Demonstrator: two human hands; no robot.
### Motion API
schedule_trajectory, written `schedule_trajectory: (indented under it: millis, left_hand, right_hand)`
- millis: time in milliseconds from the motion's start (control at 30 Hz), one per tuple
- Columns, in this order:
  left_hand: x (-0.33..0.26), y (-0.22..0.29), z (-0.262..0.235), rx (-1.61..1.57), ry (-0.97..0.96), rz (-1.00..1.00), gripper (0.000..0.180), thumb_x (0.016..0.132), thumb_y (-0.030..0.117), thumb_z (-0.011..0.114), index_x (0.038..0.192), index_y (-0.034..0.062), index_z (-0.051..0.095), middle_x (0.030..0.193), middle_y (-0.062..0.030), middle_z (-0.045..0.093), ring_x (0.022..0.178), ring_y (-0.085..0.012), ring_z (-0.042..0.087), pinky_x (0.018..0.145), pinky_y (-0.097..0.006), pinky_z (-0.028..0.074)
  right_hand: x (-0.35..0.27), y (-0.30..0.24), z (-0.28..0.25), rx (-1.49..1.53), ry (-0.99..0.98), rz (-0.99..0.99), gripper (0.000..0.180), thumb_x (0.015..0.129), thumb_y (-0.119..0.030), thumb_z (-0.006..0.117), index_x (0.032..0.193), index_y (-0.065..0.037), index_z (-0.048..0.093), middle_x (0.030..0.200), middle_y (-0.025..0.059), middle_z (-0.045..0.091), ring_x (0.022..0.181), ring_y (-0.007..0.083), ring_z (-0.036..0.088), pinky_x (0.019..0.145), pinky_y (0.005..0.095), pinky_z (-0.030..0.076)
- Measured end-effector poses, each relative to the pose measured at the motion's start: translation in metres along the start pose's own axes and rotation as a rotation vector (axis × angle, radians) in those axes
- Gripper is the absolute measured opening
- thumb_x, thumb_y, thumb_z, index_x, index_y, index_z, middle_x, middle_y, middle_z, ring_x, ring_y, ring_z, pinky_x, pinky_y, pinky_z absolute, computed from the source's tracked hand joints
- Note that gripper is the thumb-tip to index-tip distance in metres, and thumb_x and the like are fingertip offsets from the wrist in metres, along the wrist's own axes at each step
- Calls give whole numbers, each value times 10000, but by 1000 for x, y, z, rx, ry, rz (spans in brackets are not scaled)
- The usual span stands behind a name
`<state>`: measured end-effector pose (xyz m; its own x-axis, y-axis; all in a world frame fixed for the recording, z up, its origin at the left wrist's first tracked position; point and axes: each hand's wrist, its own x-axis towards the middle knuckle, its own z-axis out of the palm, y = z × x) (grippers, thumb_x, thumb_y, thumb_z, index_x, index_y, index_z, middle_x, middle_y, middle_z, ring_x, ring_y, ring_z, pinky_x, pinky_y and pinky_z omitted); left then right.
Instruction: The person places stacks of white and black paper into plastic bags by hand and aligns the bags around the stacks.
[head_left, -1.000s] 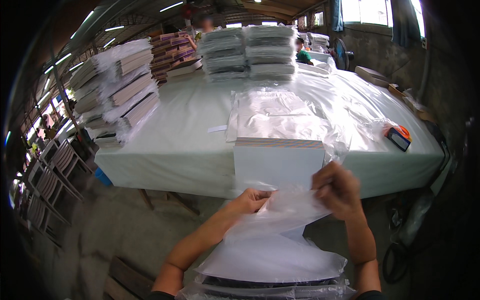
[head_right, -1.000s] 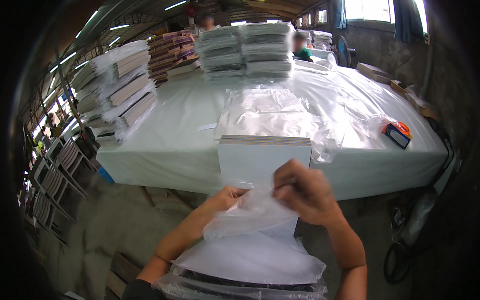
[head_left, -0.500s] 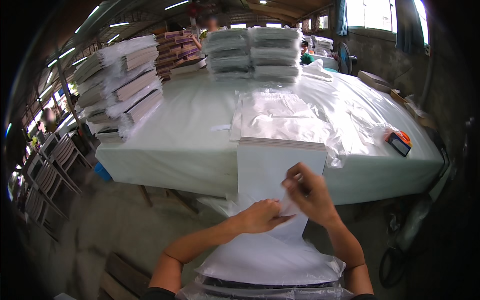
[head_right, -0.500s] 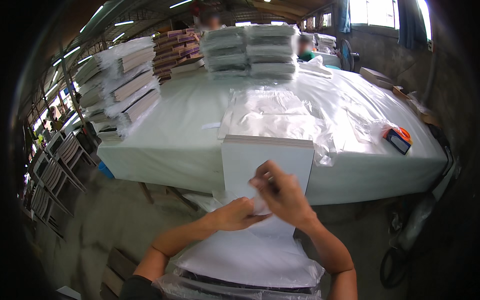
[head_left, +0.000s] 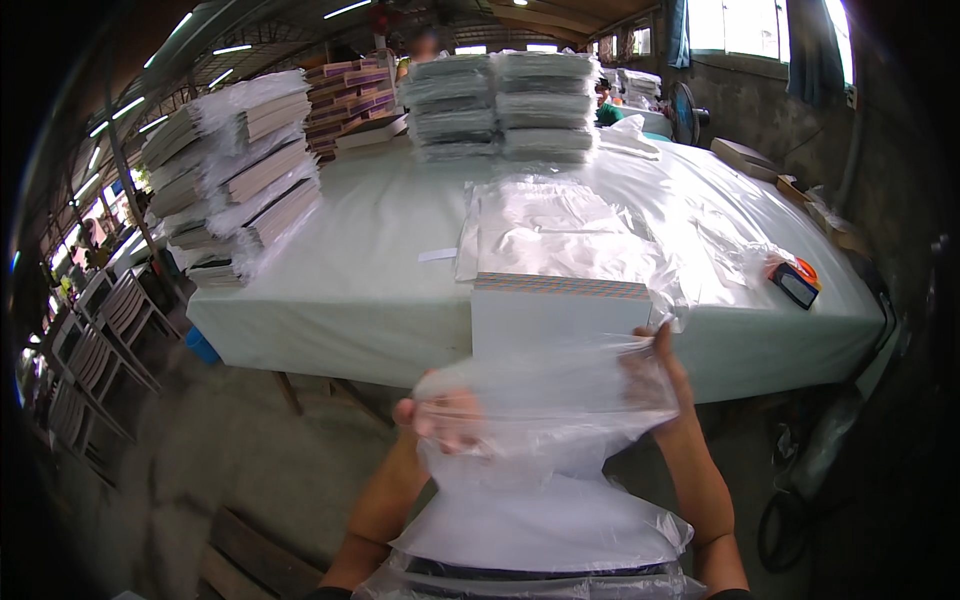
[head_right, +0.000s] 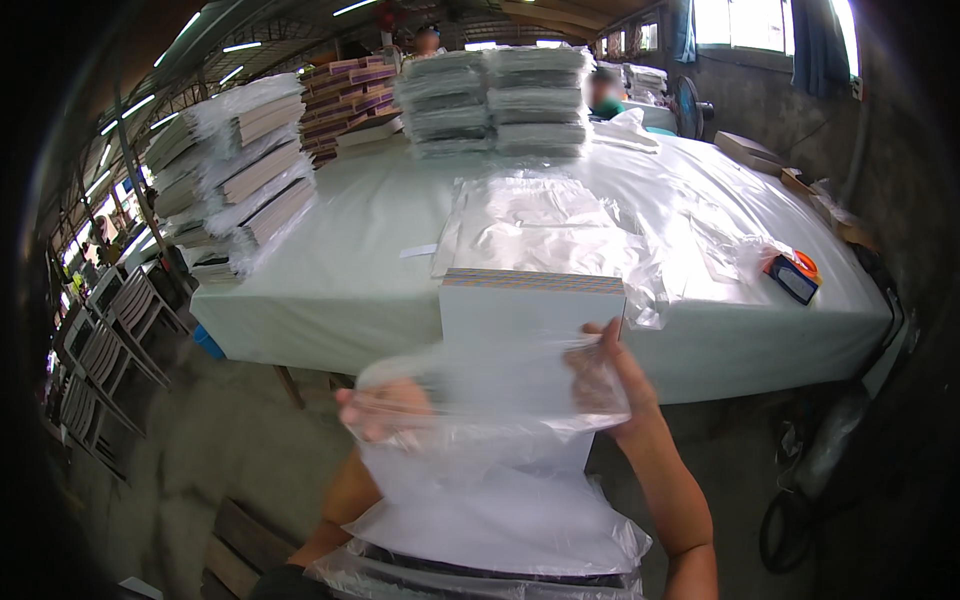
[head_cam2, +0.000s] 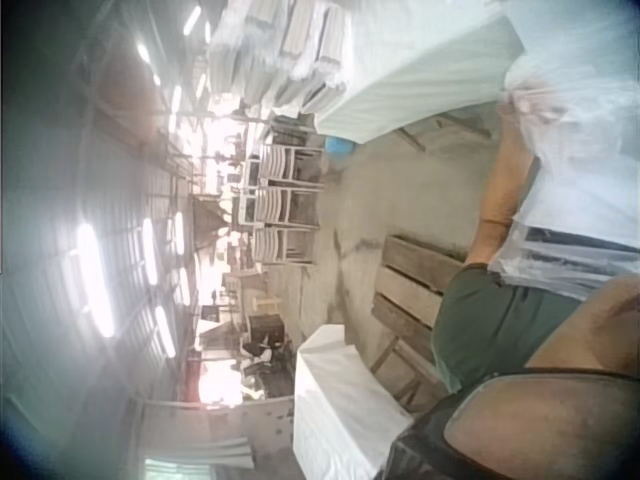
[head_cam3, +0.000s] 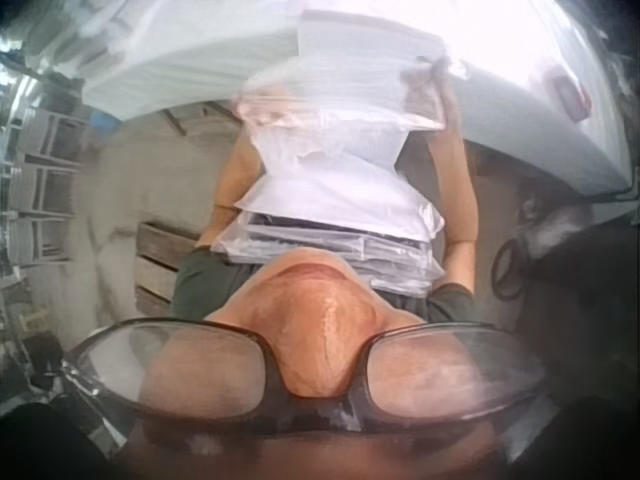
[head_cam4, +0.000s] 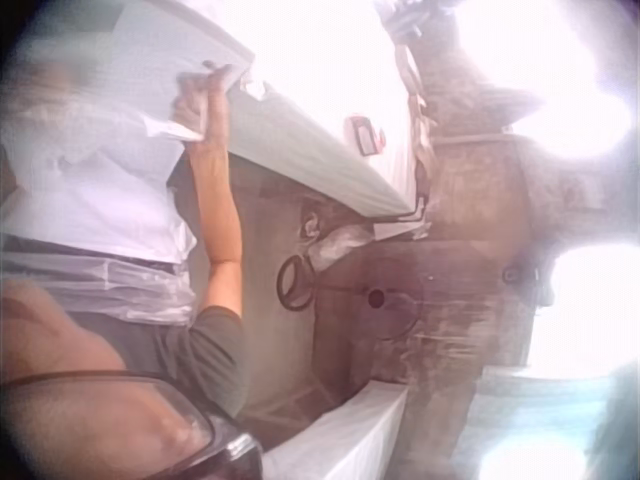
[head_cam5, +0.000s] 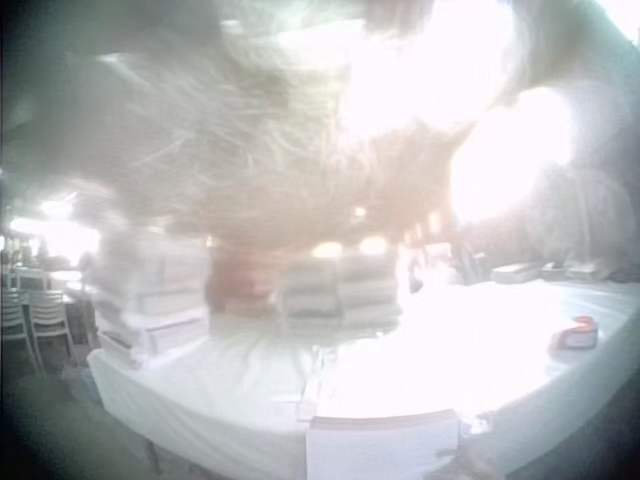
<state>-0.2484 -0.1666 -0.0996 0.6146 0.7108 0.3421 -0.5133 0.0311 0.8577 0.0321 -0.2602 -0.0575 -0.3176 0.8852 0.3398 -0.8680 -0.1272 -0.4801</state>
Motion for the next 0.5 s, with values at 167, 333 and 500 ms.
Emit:
schedule_trajectory:
  millis: [167, 333, 500]
  left_hand:
    - [-1, 5, 0, -98, 50, 96, 184, 841, 127, 540, 989, 48, 615, 866, -105, 622, 816, -202, 589, 693, -311, 465]
    - [-4, 6, -3, -147, 75, 148, 196, 838, 104, 537, 1014, 47, 604, 888, -110, 621, 836, -213, 589, 701, -313, 471]
    - [-5, 7, -2, -186, 93, 187, 215, 834, 81, 534, 1038, 47, 592, 911, -114, 620, 856, -224, 590, 708, -315, 476]
  right_hand:
    - [-15, 20, -52, -920, -80, 654, 386, 859, -357, 579, 1053, -25, 543, 886, 93, 606, 751, 94, 565, 474, 208, 449]
    - [-10, 3, -18, -1114, -635, 128, 419, 883, -360, 539, 1072, 14, 522, 849, 78, 609, 659, 102, 572, 448, 223, 450]
    - [-3, 18, -26, 125, -77, -3, 378, 894, -332, 524, 1056, 9, 529, 917, 131, 605, 693, 197, 603, 538, 289, 499]
